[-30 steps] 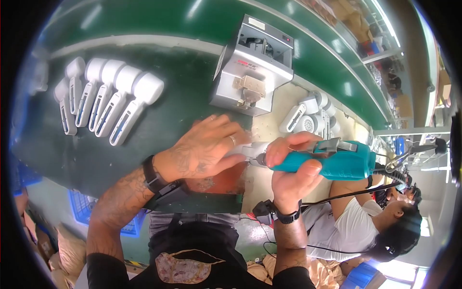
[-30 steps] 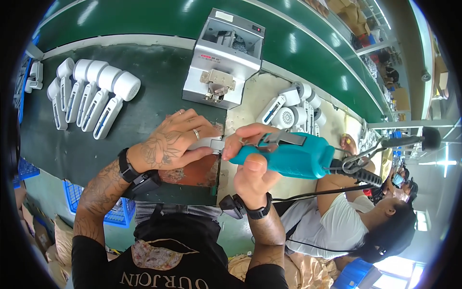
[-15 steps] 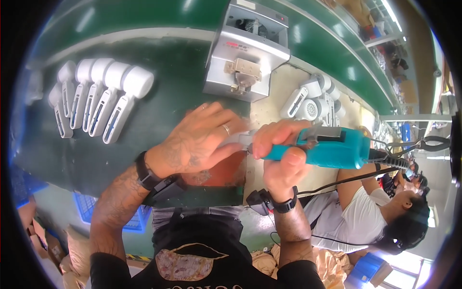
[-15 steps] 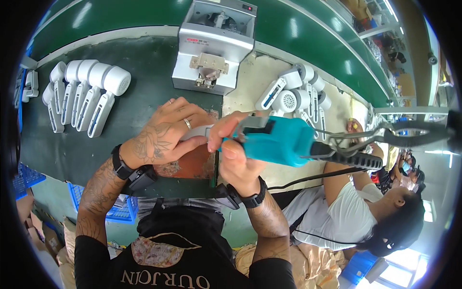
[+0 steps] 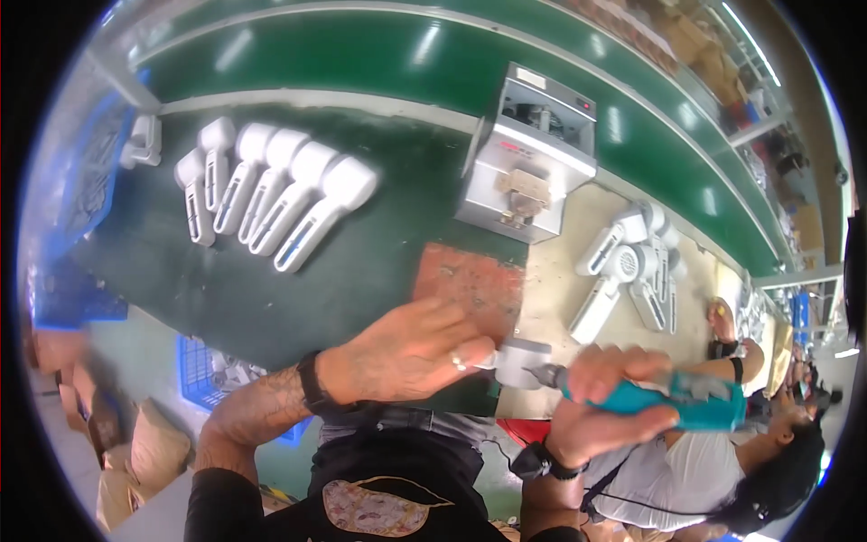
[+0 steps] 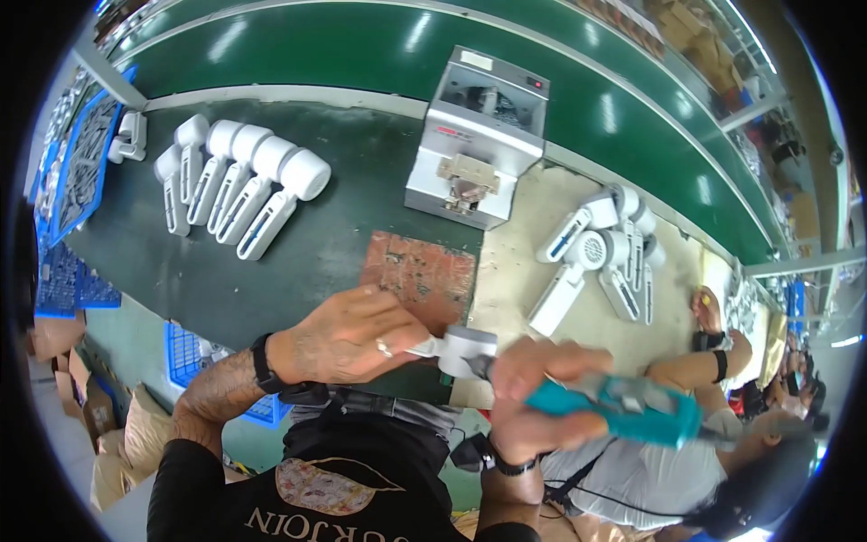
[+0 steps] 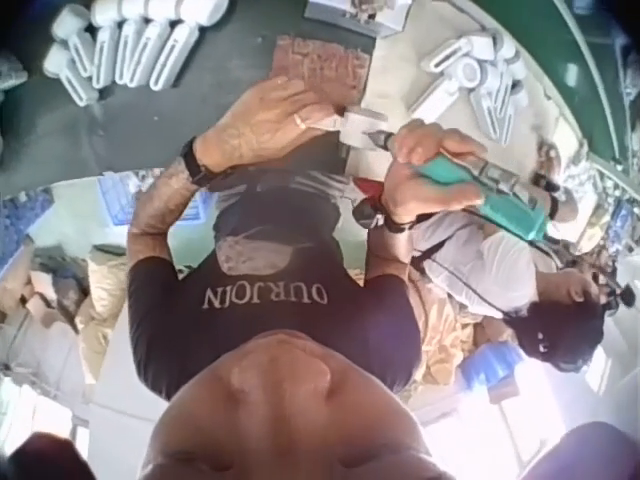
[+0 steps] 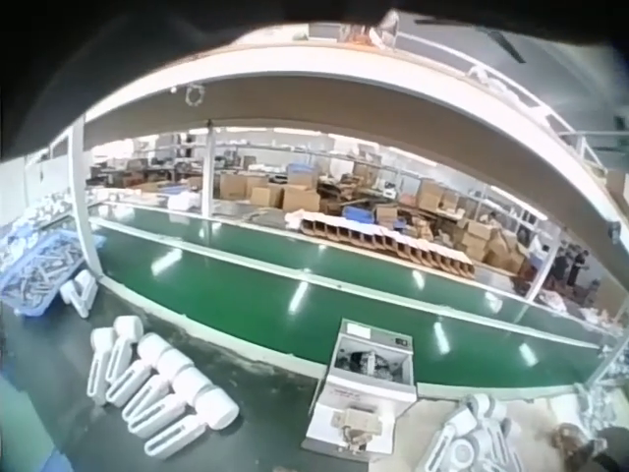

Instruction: Assembling white plastic product components using a pneumatic screwdriver on an assembly line.

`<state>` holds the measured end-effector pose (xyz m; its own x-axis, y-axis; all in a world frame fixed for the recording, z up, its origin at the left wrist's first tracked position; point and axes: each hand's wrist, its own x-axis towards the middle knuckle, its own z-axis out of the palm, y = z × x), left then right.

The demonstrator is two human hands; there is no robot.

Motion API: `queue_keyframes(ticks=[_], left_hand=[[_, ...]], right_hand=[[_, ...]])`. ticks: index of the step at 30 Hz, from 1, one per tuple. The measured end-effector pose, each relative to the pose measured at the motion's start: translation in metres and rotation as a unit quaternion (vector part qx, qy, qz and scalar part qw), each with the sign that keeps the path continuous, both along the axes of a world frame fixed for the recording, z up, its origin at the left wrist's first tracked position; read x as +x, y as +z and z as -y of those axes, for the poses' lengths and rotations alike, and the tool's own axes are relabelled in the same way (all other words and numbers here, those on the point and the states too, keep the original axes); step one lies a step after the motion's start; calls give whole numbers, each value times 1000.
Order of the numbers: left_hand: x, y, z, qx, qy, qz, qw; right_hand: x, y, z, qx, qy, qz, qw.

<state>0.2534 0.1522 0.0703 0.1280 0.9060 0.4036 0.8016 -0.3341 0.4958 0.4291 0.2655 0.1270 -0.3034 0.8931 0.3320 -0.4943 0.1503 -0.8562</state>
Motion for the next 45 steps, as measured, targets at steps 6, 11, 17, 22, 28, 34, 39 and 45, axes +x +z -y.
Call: queue_keyframes(ticks=[6, 11, 17, 22, 28, 34, 39, 45], left_hand=[[-47, -8, 39, 36, 360, -1, 932], [-56, 10, 31, -65, 397, -103, 910], [-85, 2, -7, -33, 294, -234, 926], [-121, -12, 1, -24, 393, -258, 882], [-68, 31, -30, 64, 384, -113, 914], [53, 20, -161, 106, 79, 89, 987], [70, -6, -230, 79, 126, -55, 987], [76, -27, -262, -55, 199, 86, 975]], right_hand=[[28, -16, -4, 24, 11, 13, 1000], [28, -23, -7, 25, 17, 38, 999], [35, -24, -8, 33, 34, 51, 998], [51, -26, -10, 21, 19, 69, 997], [88, -33, -16, 38, 68, 47, 996], [85, -32, -11, -2, 72, 28, 997], [99, -25, 1, -23, 79, 48, 995], [112, -36, -5, -3, 88, 10, 996]])
